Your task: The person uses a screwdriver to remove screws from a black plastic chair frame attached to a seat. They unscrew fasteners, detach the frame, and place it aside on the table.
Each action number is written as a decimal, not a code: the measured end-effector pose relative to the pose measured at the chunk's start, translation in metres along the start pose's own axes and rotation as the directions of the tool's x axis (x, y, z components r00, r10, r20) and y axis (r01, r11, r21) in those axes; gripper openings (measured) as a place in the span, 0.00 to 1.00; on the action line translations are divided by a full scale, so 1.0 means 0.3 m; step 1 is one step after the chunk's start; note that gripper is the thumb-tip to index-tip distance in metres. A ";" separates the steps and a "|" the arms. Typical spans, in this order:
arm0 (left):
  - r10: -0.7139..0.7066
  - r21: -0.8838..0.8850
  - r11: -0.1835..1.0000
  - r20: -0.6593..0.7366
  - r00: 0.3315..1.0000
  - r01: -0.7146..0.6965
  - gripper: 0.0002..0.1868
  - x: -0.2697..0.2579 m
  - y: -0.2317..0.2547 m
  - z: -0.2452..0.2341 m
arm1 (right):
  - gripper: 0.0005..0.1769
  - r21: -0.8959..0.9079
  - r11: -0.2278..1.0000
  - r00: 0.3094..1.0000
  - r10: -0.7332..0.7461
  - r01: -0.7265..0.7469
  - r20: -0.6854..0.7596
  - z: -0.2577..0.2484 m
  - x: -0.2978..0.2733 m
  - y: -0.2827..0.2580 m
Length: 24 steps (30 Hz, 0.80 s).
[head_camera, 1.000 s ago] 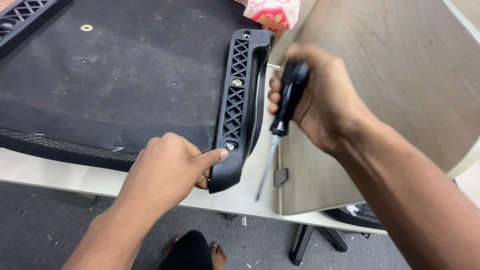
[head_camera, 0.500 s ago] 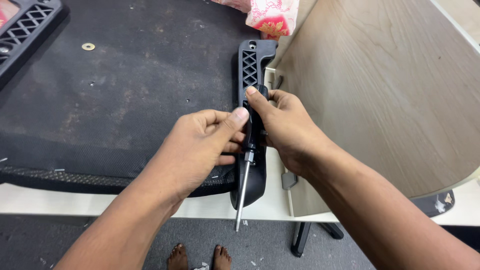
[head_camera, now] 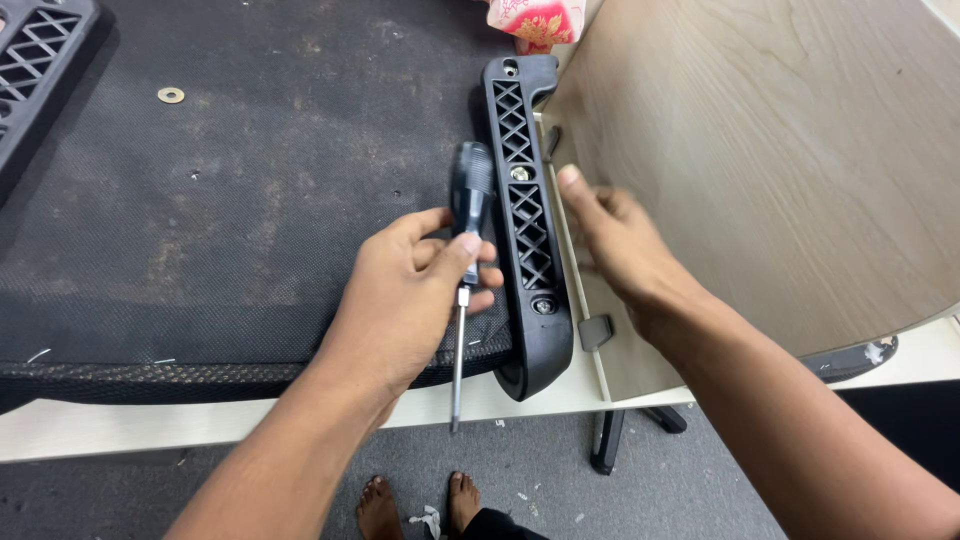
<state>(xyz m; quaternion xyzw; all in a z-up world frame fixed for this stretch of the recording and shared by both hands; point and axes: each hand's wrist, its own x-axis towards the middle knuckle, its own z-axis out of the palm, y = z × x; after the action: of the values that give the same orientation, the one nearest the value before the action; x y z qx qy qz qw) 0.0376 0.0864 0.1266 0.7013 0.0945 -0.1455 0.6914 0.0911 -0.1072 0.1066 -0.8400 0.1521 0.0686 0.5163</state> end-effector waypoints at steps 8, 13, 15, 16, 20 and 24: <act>0.026 -0.244 0.967 -0.194 0.981 -0.074 0.25 -0.008 0.027 -0.009 | 0.48 0.104 0.981 0.906 0.109 -0.165 0.410 0.047 -0.020 0.093; 0.035 -0.281 0.954 -0.247 0.968 -0.106 0.25 -0.004 0.039 0.011 | 0.50 0.187 0.961 0.893 0.103 -0.203 0.438 0.065 -0.007 0.099; 0.060 -0.275 0.952 -0.269 0.961 -0.136 0.25 -0.006 0.036 0.026 | 0.50 0.224 0.940 0.861 0.116 -0.256 0.496 0.053 -0.003 0.105; 0.063 -0.274 0.951 -0.278 0.958 -0.142 0.25 -0.007 0.035 0.034 | 0.50 0.211 0.947 0.863 0.111 -0.242 0.494 0.051 0.001 0.110; 0.118 -0.296 0.929 -0.331 0.936 -0.221 0.25 -0.012 0.029 0.069 | 0.48 0.211 0.955 0.855 0.075 -0.210 0.514 0.048 0.010 0.121; 0.161 -0.280 0.919 -0.376 0.913 -0.277 0.25 -0.020 0.029 0.093 | 0.46 0.173 0.969 0.903 0.087 -0.174 0.420 0.064 -0.002 0.126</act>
<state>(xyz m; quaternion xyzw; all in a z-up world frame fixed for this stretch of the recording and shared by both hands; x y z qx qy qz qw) 0.0327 0.0588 0.1367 0.5976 0.1568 0.0771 0.7826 0.0790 -0.1060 0.0658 -0.7365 0.1032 0.2615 0.6152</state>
